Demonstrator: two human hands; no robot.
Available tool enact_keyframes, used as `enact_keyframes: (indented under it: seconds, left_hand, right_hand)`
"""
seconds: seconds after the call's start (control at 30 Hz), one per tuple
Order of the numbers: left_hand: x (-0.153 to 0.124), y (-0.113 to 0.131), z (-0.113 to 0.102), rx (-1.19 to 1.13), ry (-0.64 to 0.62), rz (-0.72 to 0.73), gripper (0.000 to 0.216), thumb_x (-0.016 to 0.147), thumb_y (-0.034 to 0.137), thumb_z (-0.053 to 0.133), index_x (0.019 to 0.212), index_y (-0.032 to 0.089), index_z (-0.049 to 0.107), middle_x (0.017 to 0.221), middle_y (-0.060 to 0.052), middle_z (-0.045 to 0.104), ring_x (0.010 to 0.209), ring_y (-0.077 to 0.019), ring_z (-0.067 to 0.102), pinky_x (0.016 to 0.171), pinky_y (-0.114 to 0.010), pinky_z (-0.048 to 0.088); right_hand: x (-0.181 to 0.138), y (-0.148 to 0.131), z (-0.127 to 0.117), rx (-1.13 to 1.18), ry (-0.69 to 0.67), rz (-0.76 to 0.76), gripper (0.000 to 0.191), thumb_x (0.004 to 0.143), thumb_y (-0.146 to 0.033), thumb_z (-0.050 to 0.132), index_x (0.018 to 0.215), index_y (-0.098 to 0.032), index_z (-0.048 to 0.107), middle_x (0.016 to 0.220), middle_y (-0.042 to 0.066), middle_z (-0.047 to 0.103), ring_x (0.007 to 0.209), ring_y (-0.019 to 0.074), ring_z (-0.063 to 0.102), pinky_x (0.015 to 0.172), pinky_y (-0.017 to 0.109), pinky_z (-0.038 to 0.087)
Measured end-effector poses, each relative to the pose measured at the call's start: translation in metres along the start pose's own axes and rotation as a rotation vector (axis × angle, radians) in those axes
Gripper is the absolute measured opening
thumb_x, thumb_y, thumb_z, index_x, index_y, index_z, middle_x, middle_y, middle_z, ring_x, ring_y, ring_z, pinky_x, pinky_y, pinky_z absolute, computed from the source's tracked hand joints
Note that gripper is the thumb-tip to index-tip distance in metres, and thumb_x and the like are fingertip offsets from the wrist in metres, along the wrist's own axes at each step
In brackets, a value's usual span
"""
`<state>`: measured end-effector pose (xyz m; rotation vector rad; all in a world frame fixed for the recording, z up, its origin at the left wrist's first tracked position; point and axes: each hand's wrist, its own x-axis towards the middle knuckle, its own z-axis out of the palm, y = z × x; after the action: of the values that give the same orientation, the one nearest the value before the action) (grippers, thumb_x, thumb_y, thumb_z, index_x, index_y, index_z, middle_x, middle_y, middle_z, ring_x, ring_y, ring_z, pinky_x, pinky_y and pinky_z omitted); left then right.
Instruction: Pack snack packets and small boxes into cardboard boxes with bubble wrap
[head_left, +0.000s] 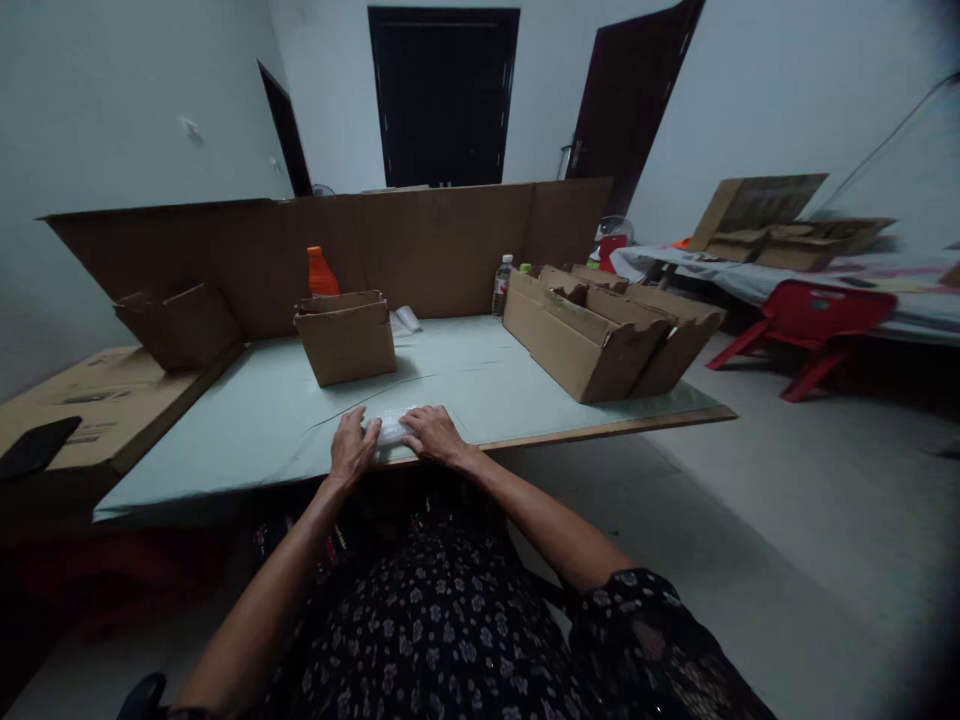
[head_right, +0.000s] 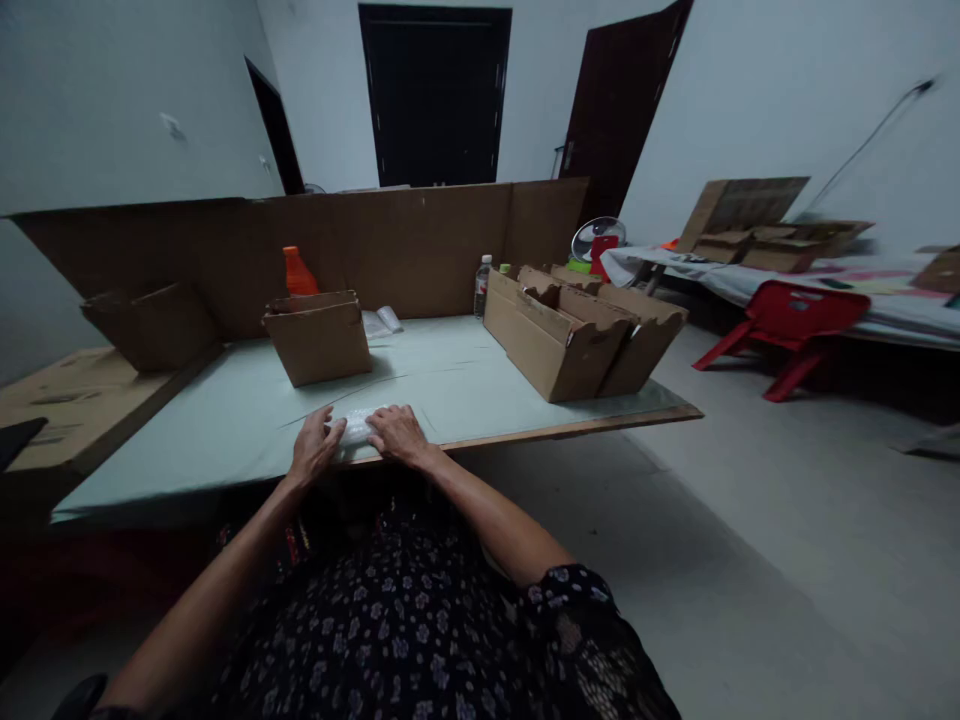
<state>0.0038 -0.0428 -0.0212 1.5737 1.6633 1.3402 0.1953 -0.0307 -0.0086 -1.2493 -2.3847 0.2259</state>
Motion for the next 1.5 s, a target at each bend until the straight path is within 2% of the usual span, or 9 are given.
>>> enact_keyframes:
  seconds: [0.13,0.33,0.53,0.7,0.83,0.93,1.2,1.33,1.5]
  left_hand:
    - [-0.02,-0.007,-0.004,-0.231,0.081,-0.119,0.055,0.079,0.033,0.069,0.129,0.016,0.052,0.116,-0.012,0.06,0.097,-0.0214,0.064,0.086,-0.037,0.054]
    - [-0.021,0.001,0.001,-0.57,0.017,-0.224,0.066,0.066,0.031,0.071,0.126,0.018,0.048,0.091,-0.003,0.059,0.074,-0.0138,0.062,0.069,-0.029,0.054]
    - [-0.02,0.011,0.007,-0.657,-0.026,-0.182,0.066,0.062,0.039,0.072,0.122,0.019,0.053,0.091,-0.001,0.061,0.071,-0.0122,0.06,0.063,-0.025,0.049]
    - [0.001,0.014,0.011,-0.519,-0.076,-0.114,0.071,0.06,0.039,0.073,0.124,0.014,0.055,0.085,-0.001,0.064,0.071,-0.0138,0.059,0.066,-0.026,0.049]
    - [0.028,0.025,0.003,-0.329,-0.13,-0.016,0.07,0.062,0.039,0.073,0.124,0.011,0.058,0.082,-0.003,0.066,0.074,-0.0175,0.062,0.069,-0.03,0.05]
    - [0.051,0.039,-0.012,-0.172,-0.129,0.091,0.068,0.07,0.044,0.069,0.127,0.01,0.056,0.094,-0.009,0.069,0.085,-0.022,0.066,0.076,-0.035,0.053]
    - [0.173,0.087,-0.064,0.326,0.09,0.423,0.042,0.074,0.02,0.059,0.117,0.019,0.063,0.126,-0.014,0.062,0.125,-0.0333,0.051,0.11,-0.052,0.037]
    - [0.22,0.083,-0.064,0.508,0.126,0.493,0.035,0.073,0.012,0.056,0.106,0.019,0.067,0.108,-0.014,0.07,0.111,-0.0351,0.059,0.101,-0.054,0.041]
    - [0.211,0.051,-0.054,0.587,0.096,0.646,0.02,0.084,0.014,0.051,0.088,0.022,0.069,0.086,-0.007,0.073,0.085,-0.0251,0.065,0.095,-0.044,0.044]
  right_hand:
    - [0.007,0.003,0.005,0.151,0.061,0.103,0.026,0.093,-0.021,0.057,0.116,-0.017,0.068,0.118,0.013,0.07,0.11,0.0253,0.059,0.099,0.04,0.037]
    - [0.005,-0.01,0.01,0.455,0.035,0.121,0.023,0.091,-0.027,0.055,0.103,-0.016,0.072,0.094,0.004,0.073,0.088,0.0182,0.064,0.078,0.027,0.046]
    - [0.011,0.001,0.005,0.702,-0.039,0.138,0.045,0.083,-0.039,0.065,0.12,-0.013,0.063,0.118,0.012,0.066,0.099,0.0201,0.061,0.076,0.027,0.048]
    - [0.028,0.012,0.0,0.893,-0.239,0.122,0.046,0.077,-0.056,0.066,0.09,-0.013,0.064,0.075,0.002,0.062,0.063,0.0131,0.052,0.058,0.023,0.039]
    - [0.044,0.019,-0.012,0.954,-0.261,0.125,0.046,0.067,-0.056,0.072,0.083,-0.014,0.062,0.069,-0.003,0.055,0.061,0.0111,0.046,0.057,0.021,0.033]
    - [0.053,0.027,-0.032,0.934,-0.251,0.13,0.041,0.061,-0.05,0.075,0.078,-0.014,0.063,0.066,-0.004,0.054,0.062,0.0113,0.046,0.058,0.022,0.032]
    - [0.075,0.064,-0.087,0.787,-0.104,0.247,0.031,0.064,-0.043,0.071,0.071,-0.014,0.066,0.061,-0.004,0.053,0.059,0.0118,0.045,0.053,0.022,0.029]
    - [0.096,0.077,-0.114,0.749,-0.02,0.262,0.029,0.069,-0.042,0.067,0.075,-0.014,0.065,0.064,-0.003,0.055,0.06,0.0125,0.047,0.054,0.023,0.033]
    - [0.143,0.081,-0.159,0.692,0.088,0.169,0.029,0.076,-0.042,0.065,0.087,-0.014,0.065,0.078,0.001,0.061,0.072,0.0152,0.053,0.062,0.024,0.039]
